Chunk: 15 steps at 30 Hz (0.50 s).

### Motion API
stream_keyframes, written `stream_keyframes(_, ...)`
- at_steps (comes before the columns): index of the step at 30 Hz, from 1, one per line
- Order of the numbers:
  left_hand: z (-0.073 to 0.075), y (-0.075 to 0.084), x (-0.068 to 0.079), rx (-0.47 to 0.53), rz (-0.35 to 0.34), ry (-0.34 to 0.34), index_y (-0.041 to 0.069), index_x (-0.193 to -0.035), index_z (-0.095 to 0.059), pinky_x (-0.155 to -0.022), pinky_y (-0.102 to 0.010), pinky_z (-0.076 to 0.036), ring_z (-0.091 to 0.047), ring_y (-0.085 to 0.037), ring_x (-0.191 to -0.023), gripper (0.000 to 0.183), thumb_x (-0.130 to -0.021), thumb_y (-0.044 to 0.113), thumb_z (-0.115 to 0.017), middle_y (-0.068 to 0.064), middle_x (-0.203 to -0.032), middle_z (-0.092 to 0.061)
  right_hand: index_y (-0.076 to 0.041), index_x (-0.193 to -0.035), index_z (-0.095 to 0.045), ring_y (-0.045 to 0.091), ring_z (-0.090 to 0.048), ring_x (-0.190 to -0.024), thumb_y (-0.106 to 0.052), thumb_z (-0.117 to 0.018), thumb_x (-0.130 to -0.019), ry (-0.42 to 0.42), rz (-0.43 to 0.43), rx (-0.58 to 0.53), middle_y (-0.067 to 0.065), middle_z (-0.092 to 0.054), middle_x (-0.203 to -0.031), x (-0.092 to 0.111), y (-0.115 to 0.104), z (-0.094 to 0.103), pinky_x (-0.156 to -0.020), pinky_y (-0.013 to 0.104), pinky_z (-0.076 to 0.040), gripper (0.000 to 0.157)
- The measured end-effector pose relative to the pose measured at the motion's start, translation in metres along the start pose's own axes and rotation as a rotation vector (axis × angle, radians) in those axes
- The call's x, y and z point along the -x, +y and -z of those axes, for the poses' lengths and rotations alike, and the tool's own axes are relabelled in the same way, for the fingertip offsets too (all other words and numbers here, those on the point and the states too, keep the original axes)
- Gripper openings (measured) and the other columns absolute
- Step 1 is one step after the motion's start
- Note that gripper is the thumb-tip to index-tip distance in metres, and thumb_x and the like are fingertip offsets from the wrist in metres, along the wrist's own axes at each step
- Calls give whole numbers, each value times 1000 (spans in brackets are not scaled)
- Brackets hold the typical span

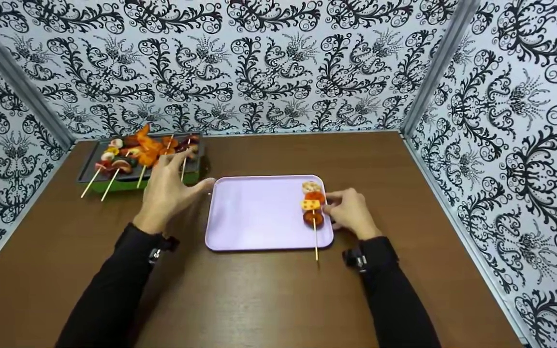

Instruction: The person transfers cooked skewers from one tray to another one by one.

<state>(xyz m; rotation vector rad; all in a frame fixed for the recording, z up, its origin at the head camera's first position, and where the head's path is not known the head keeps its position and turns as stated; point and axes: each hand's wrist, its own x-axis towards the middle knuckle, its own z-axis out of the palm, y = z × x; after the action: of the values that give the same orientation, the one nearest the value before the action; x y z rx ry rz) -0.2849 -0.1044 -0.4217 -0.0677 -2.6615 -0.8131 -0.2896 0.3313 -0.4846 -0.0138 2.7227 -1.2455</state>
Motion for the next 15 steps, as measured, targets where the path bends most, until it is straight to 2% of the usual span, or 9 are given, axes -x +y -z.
stream_keyframes(7, 2, -10, -4, 44, 46, 32, 12, -170, -58, -115, -66, -60, -60, -55, -144, 93, -95, 48, -98, -32, -157, -57, 0, -152, -75, 12, -80, -69, -13, -83, -107, 7, 15, 0, 22, -86, -110, 0, 1, 0, -61, 30, -70, 48)
stream_keyframes(10, 2, -14, -5, 46, 55, 44, 8, -167, -61, -118, -66, -58, -62, -57, -140, 88, -96, 44, -98, -36, -152, -58, 0, -152, -75, 12, -80, -69, -12, -83, -107, 5, 14, -6, 21, -86, -109, 1, 1, -1, -61, 30, -70, 48)
stream_keyframes(15, 0, -18, -8, 64, 79, 44, 3, -162, -65, -115, -66, -59, -66, -58, -132, 75, -101, 36, -94, -39, -148, -59, 0, -152, -75, 12, -79, -68, -12, -83, -107, 4, 4, -9, 21, -86, -108, 1, 2, 1, -61, 30, -70, 48)
